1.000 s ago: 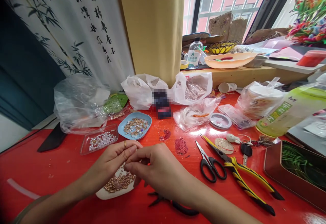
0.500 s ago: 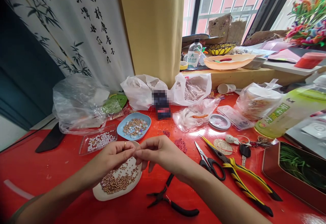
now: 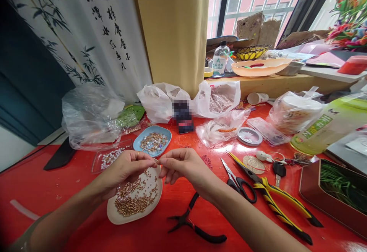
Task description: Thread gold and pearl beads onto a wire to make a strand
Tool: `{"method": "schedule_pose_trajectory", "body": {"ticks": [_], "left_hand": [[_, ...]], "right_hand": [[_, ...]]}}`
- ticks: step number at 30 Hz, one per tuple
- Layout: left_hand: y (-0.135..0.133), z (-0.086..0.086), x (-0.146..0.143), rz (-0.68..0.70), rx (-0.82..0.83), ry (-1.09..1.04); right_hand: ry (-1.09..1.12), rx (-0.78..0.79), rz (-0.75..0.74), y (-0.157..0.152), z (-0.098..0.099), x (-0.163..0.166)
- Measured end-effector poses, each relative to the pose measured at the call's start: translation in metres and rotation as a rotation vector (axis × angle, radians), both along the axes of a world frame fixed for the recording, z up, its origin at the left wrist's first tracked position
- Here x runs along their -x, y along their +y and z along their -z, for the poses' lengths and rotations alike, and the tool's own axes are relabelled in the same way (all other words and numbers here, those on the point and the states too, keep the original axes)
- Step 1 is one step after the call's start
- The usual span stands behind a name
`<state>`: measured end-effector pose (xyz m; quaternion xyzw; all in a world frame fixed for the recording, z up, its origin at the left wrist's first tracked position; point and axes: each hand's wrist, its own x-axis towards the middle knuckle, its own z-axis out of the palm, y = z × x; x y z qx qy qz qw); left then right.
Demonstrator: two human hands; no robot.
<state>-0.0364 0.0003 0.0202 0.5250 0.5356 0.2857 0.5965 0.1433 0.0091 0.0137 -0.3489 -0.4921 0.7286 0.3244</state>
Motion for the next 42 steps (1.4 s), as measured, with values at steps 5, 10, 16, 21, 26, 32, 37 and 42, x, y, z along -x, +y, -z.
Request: {"method": "schedule_pose_trajectory", "body": {"ticks": [5, 10, 16, 21, 26, 32, 37, 42], "left_hand": [[0.003, 0.004, 0.001, -0.039, 0.025, -0.015], [0.002, 0.004, 0.0, -0.072, 0.015, -0.023], [0.001, 0.005, -0.001, -0.08, 0.014, -0.026], [0.0, 0.005, -0.002, -0.075, 0.022, 0.001], [0.0, 0.006, -0.002, -0.08, 0.0, -0.013], [-0.001, 0.005, -0.003, -0.082, -0.011, -0.011], [-0.001, 0.004, -0.002, -0.076, -0.004, -0.008], [0.0, 0.004, -0.002, -0.077, -0.012, -0.02]], "right_hand": [[-0.037, 0.005, 0.031, -0.005, -0.003, 0.004], [-0.093, 0.003, 0.034, -0.01, -0.002, 0.01], [-0.125, 0.012, 0.032, -0.01, -0.002, 0.012], [-0.14, 0.025, 0.028, -0.01, -0.002, 0.013], [-0.144, 0.021, 0.023, -0.01, -0.001, 0.015], [-0.135, 0.026, 0.02, -0.01, 0.002, 0.014], [-0.147, 0.041, 0.037, -0.01, 0.0, 0.015], [-0.15, -0.004, 0.036, -0.012, 0.002, 0.016]]}}
